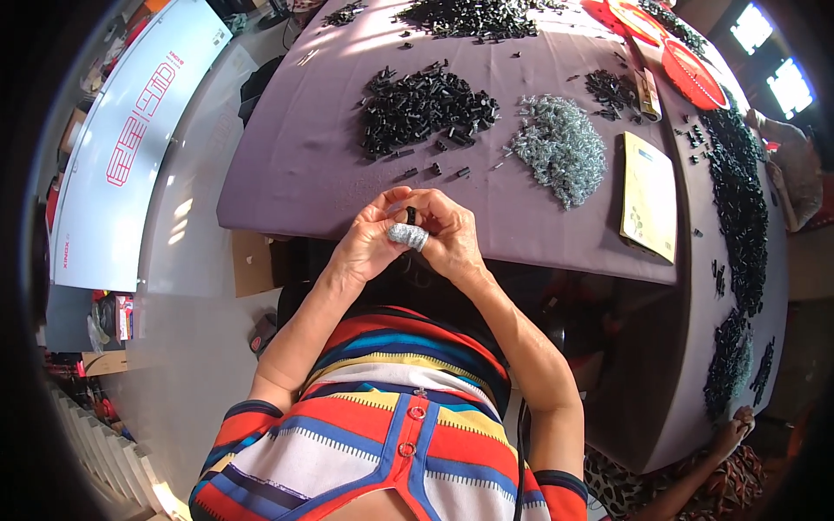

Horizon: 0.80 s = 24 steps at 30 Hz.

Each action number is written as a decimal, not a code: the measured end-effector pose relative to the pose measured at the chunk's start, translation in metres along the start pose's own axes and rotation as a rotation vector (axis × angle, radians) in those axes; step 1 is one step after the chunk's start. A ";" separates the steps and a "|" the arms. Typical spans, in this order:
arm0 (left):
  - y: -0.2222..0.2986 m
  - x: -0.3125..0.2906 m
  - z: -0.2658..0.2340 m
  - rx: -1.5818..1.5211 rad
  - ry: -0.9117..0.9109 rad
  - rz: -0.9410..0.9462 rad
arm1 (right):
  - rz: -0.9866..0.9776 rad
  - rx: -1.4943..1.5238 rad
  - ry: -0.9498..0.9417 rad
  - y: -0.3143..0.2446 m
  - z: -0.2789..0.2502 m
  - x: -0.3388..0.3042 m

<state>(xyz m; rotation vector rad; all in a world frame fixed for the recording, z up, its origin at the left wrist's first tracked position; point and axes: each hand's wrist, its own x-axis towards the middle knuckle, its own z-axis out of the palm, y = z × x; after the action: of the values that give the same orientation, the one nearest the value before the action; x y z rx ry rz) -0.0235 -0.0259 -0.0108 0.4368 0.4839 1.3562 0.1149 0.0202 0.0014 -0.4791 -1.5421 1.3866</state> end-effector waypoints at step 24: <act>0.029 0.004 -0.005 -0.158 0.170 -0.010 | 0.100 -0.983 0.250 -0.032 -0.099 0.028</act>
<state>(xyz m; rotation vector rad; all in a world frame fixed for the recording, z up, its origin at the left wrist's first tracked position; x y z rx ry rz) -0.0493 -0.0174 0.0004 0.1900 0.5129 1.4170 0.1949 0.0866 0.0297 -1.2730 -1.9250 0.5078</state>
